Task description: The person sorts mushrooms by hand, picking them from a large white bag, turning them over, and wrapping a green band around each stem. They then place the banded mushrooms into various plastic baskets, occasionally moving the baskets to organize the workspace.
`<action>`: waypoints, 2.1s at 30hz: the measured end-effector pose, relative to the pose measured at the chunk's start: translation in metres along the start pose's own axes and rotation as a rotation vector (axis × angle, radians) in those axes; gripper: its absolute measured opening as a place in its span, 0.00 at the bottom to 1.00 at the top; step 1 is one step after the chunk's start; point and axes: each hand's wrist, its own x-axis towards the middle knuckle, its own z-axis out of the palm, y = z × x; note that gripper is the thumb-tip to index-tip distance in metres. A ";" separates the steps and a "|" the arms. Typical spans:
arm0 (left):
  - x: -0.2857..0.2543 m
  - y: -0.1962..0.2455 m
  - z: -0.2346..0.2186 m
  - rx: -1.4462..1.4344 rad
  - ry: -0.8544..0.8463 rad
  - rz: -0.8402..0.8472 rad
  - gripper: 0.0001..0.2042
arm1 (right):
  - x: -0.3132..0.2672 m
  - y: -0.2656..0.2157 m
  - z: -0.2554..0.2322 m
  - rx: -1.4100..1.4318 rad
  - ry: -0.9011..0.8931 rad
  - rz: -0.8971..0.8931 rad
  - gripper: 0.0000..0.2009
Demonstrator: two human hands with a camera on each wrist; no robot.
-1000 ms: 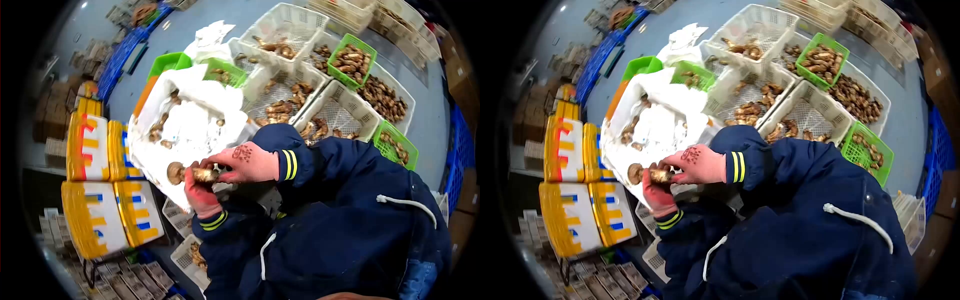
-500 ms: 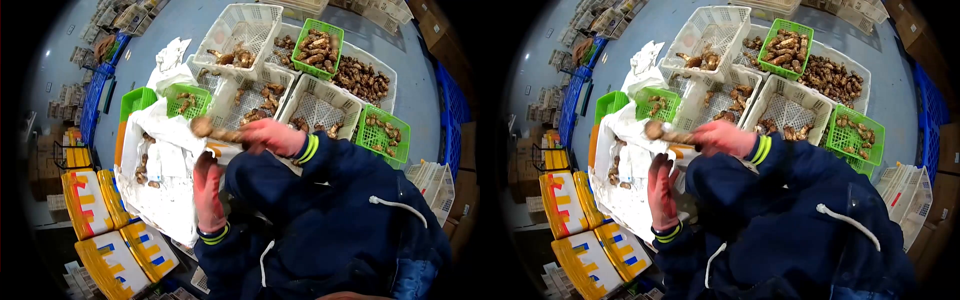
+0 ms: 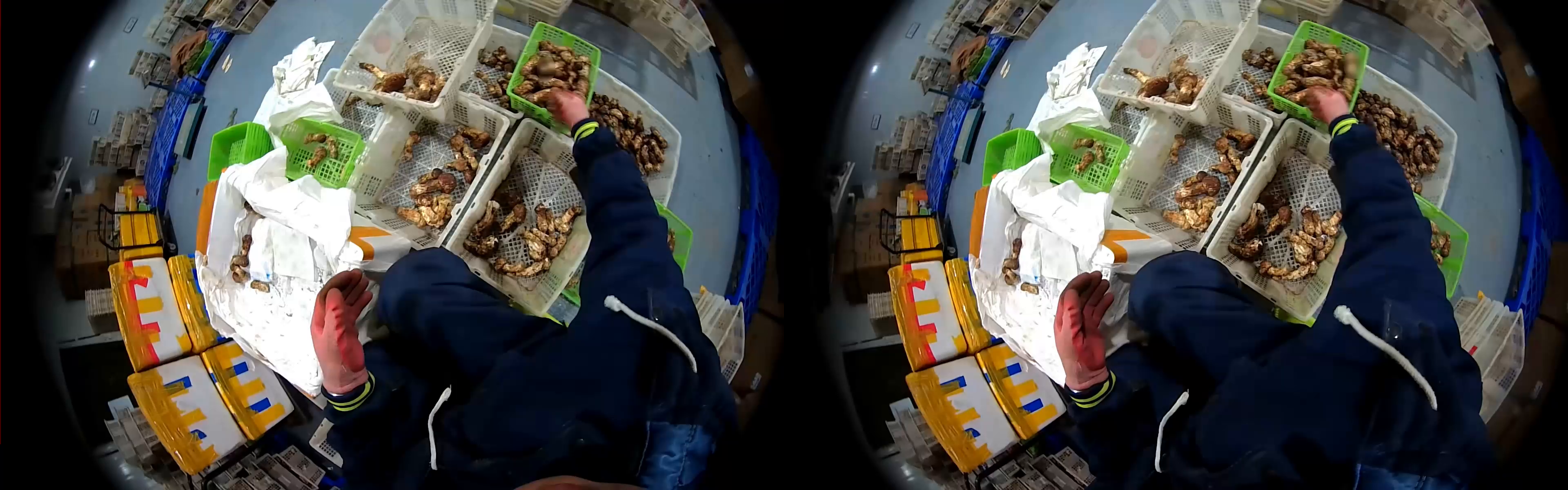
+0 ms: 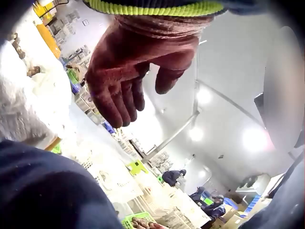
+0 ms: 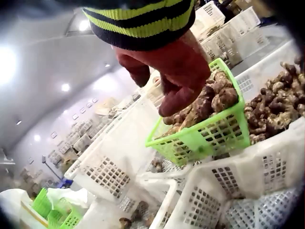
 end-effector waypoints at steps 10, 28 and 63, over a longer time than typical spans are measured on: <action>-0.021 -0.021 0.137 -0.090 -0.736 0.008 0.22 | -0.361 0.014 -0.192 0.512 -0.271 0.189 0.06; -0.128 -0.042 0.285 0.284 -1.293 -0.131 0.23 | -0.657 0.081 -0.462 -1.182 1.191 0.679 0.18; -0.028 -0.199 0.104 -0.108 -0.041 -0.539 0.14 | -0.322 -0.074 -0.033 -1.332 -0.779 -0.682 0.11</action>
